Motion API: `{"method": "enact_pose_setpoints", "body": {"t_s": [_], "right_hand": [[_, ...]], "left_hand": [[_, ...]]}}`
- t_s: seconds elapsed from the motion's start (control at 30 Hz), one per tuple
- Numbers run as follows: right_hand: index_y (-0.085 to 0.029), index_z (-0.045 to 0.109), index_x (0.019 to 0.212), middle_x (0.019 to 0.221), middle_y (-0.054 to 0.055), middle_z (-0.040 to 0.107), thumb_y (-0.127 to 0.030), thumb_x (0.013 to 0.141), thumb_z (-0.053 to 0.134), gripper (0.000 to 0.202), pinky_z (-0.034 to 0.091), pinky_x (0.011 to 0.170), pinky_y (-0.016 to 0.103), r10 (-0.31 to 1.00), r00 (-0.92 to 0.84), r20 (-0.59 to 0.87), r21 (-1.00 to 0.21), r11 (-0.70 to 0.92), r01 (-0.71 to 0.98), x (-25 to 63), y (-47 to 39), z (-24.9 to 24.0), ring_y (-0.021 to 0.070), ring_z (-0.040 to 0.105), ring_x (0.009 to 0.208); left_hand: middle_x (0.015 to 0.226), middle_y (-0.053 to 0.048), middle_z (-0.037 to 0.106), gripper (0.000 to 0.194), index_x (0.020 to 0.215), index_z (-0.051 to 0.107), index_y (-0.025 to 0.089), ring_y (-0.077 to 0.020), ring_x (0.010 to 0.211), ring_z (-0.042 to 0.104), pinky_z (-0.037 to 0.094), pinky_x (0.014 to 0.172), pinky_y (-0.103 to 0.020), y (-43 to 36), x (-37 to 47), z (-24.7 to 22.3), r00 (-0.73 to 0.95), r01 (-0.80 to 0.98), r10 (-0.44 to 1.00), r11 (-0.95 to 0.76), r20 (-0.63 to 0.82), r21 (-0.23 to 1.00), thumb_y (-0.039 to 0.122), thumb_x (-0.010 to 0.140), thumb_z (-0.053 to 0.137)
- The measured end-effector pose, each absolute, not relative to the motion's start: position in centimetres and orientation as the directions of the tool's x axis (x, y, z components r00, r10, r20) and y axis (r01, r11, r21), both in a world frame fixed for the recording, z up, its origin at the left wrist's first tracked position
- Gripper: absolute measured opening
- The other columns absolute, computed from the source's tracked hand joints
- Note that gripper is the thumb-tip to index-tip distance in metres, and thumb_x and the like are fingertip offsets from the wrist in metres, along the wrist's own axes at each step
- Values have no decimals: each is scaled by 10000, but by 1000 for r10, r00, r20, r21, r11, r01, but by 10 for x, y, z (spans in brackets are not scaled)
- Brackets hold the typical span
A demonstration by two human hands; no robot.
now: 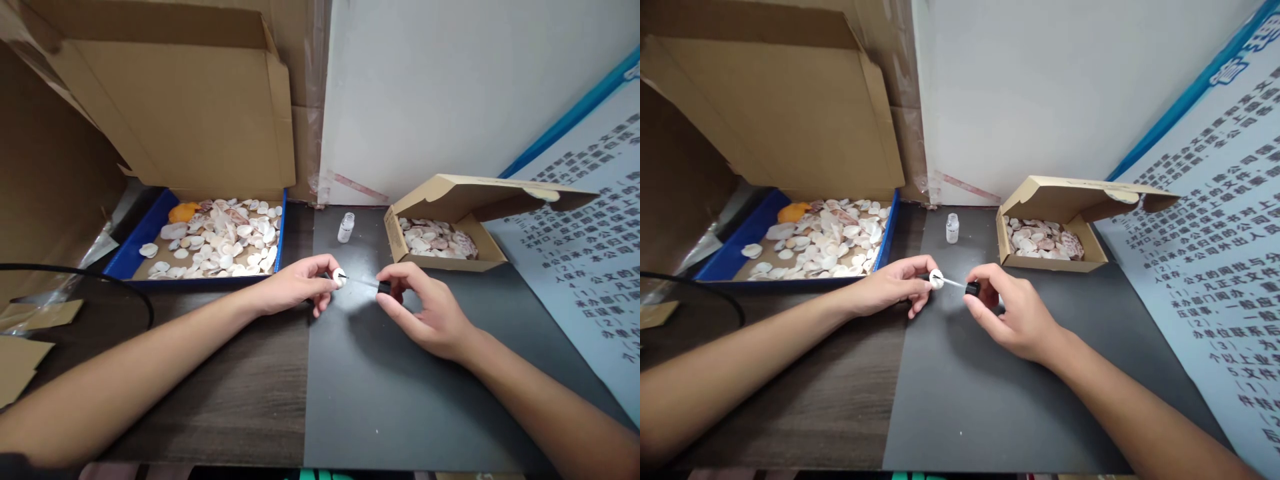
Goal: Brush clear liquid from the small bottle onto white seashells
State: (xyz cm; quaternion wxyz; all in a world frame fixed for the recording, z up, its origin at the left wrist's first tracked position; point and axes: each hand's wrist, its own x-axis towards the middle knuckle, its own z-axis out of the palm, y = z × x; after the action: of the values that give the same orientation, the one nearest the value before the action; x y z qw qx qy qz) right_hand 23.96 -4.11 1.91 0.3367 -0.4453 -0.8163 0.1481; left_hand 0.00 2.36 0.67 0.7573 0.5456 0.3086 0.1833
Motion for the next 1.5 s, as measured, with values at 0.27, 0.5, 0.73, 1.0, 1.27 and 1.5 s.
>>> {"method": "enact_pose_setpoints", "body": {"t_s": [0.27, 0.5, 0.73, 1.0, 1.27, 1.5], "right_hand": [[-239, 511, 1052, 684, -49, 592, -229, 927, 583, 144, 484, 566, 212, 832, -374, 411, -554, 553, 622, 240, -41, 18, 116, 602, 566], [-233, 513, 1026, 687, -36, 593, -233, 919, 588, 130, 478, 535, 221, 859, -321, 398, -551, 504, 665, 239, -42, 20, 127, 601, 568], [-229, 524, 1031, 675, -47, 582, -218, 919, 592, 131, 480, 548, 209, 846, -359, 395, -537, 529, 657, 239, -43, 21, 110, 593, 555], [-232, 537, 1049, 687, -38, 591, -220, 931, 576, 125, 499, 563, 231, 817, -367, 446, -515, 569, 641, 238, -42, 20, 120, 601, 558], [-238, 535, 1058, 697, -37, 595, -222, 935, 569, 128, 504, 565, 230, 808, -366, 463, -506, 579, 639, 238, -42, 21, 121, 603, 565], [-235, 536, 1063, 697, -39, 594, -222, 930, 581, 141, 504, 574, 229, 807, -355, 471, -516, 579, 632, 240, -42, 19, 120, 599, 569]], "left_hand": [[557, 64, 566, 153, 913, 512, 195, -86, 513, 528, 481, 504, -202, 24, 0, 6, 747, 65, 612, 325, -262, 944, 281, 882, 634], [554, 63, 565, 158, 914, 525, 195, -86, 503, 518, 474, 503, -207, 23, 0, 7, 742, 81, 615, 313, -267, 946, 303, 884, 637], [551, 66, 558, 214, 906, 511, 198, -92, 509, 518, 473, 506, -211, 23, 0, 8, 736, 87, 619, 318, -276, 944, 343, 870, 664], [558, 72, 546, 230, 899, 508, 199, -87, 509, 506, 467, 508, -210, 23, 0, 6, 749, 93, 612, 282, -254, 955, 378, 888, 651], [569, 72, 539, 238, 886, 510, 199, -86, 515, 498, 459, 518, -216, 24, -1, 6, 759, 109, 604, 250, -242, 962, 395, 897, 645], [591, 73, 533, 257, 888, 511, 197, -84, 523, 501, 460, 525, -218, 24, -1, 6, 761, 124, 602, 228, -240, 966, 418, 904, 642]]}}
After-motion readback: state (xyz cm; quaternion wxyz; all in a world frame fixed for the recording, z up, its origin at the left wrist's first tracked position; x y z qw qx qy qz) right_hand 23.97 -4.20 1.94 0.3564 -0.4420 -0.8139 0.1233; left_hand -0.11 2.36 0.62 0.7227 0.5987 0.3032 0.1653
